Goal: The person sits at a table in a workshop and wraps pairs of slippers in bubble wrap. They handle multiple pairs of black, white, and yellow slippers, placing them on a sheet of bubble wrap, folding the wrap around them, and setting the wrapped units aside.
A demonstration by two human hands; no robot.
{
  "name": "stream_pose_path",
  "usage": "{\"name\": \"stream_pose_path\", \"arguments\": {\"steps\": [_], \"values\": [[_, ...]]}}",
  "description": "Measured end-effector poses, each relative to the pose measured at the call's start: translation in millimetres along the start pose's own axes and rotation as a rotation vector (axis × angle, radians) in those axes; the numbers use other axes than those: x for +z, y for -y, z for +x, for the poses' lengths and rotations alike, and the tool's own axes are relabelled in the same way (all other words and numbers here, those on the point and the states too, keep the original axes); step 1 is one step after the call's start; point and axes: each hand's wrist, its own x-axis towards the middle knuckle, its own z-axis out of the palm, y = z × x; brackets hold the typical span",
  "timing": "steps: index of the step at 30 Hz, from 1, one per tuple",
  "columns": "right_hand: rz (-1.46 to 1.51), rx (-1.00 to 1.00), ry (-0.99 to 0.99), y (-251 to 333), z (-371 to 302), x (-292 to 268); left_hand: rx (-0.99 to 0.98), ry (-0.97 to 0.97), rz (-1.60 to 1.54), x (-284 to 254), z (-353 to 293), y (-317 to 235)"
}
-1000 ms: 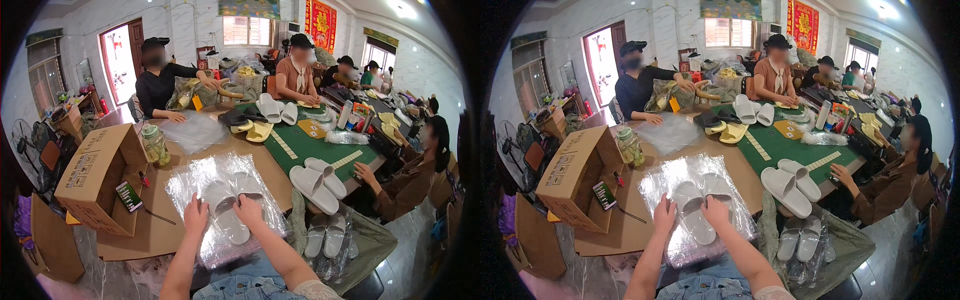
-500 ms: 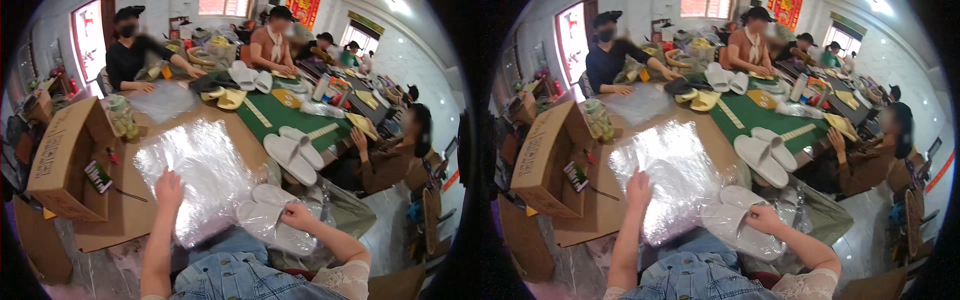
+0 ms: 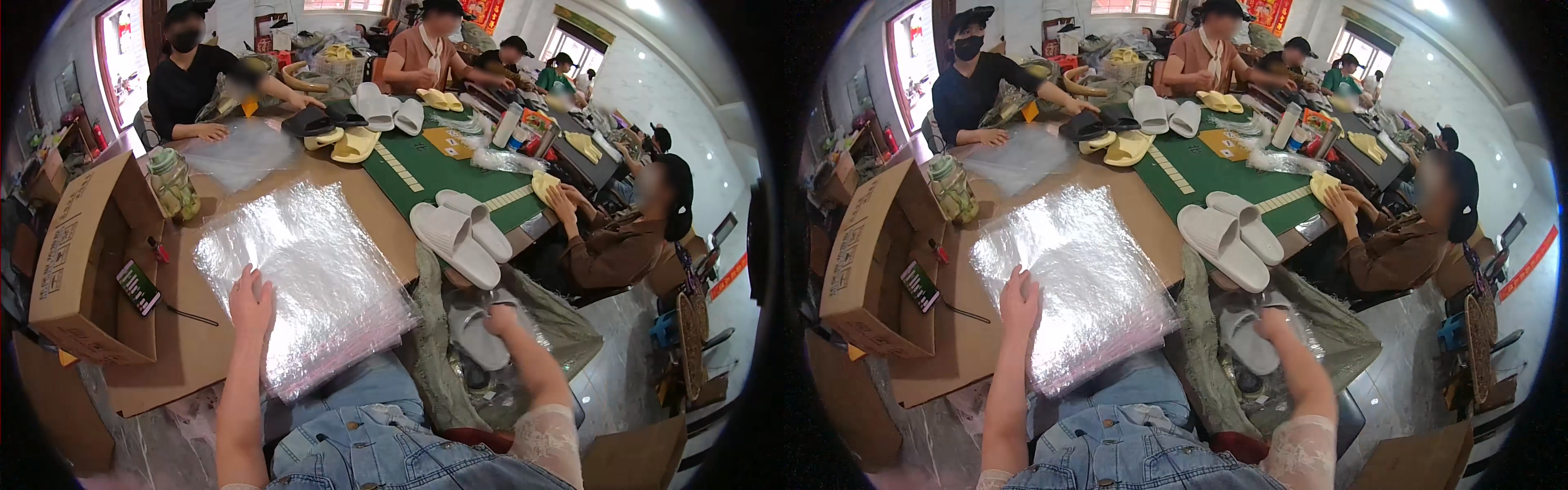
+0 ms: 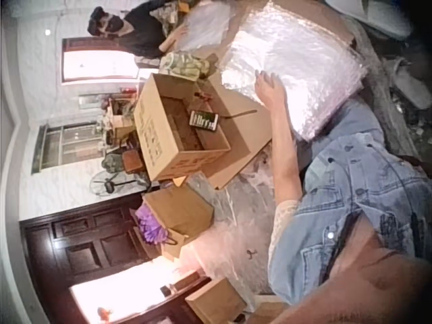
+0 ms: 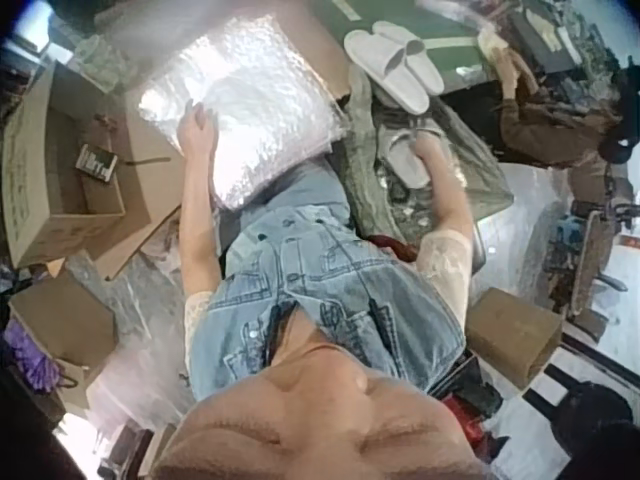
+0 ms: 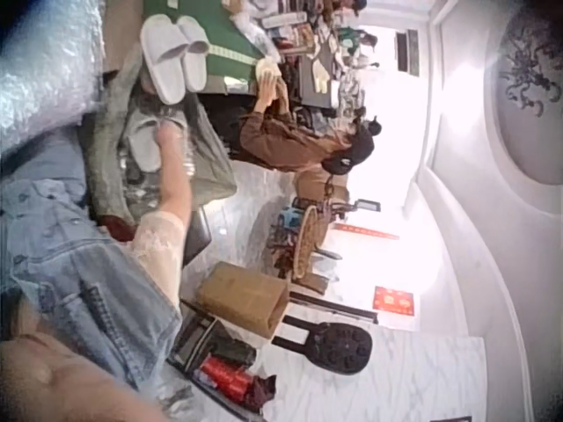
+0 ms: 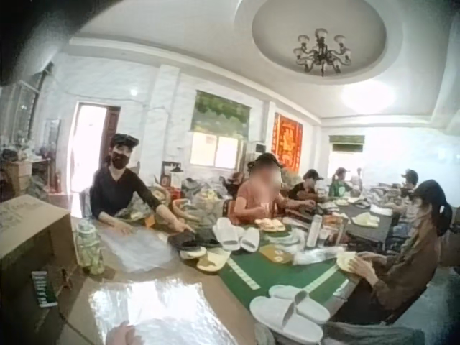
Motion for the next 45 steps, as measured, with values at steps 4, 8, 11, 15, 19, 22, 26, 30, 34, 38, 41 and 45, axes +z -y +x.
{"name": "stream_pose_path", "arguments": {"steps": [4,8,11,15,19,22,26,30,34,38,41,45], "values": [[0.065,0.154,0.225,44.7,50.5,129.7,0.010,0.034,-0.029,7.8,5.2,-1.2],[0.106,0.037,0.145,131.6,53.0,172.4,0.035,-0.002,0.016,-0.4,-1.4,2.1],[0.173,-0.155,0.030,134.4,23.4,179.8,0.047,0.019,0.017,-0.2,-2.2,-0.1],[0.569,-0.113,0.318,70.2,12.9,119.4,0.044,0.023,0.021,5.1,-0.1,1.4],[0.601,0.075,0.631,12.1,16.0,-28.9,0.028,0.030,-0.001,4.2,-0.6,-0.3],[0.572,0.162,0.576,-8.0,6.9,-110.5,0.036,0.051,-0.020,5.9,3.7,-2.6],[0.367,0.126,-0.334,41.8,8.7,-176.6,0.055,0.015,0.026,4.1,-0.8,3.4],[0.396,-0.040,-0.435,53.5,56.7,-164.5,0.060,0.024,0.018,6.0,0.8,3.6],[0.279,-0.017,-0.390,81.7,118.4,-127.9,0.034,0.030,-0.026,5.4,2.1,0.7],[0.190,0.042,-0.479,118.3,143.7,-123.7,0.029,0.026,0.006,1.3,0.1,1.1],[0.385,-0.015,-0.532,125.1,148.5,-124.0,0.047,0.033,-0.013,4.2,2.0,5.7],[0.534,-0.046,-0.425,136.8,121.2,-131.7,0.163,0.144,0.162,-9.7,-3.9,-13.2]]}}
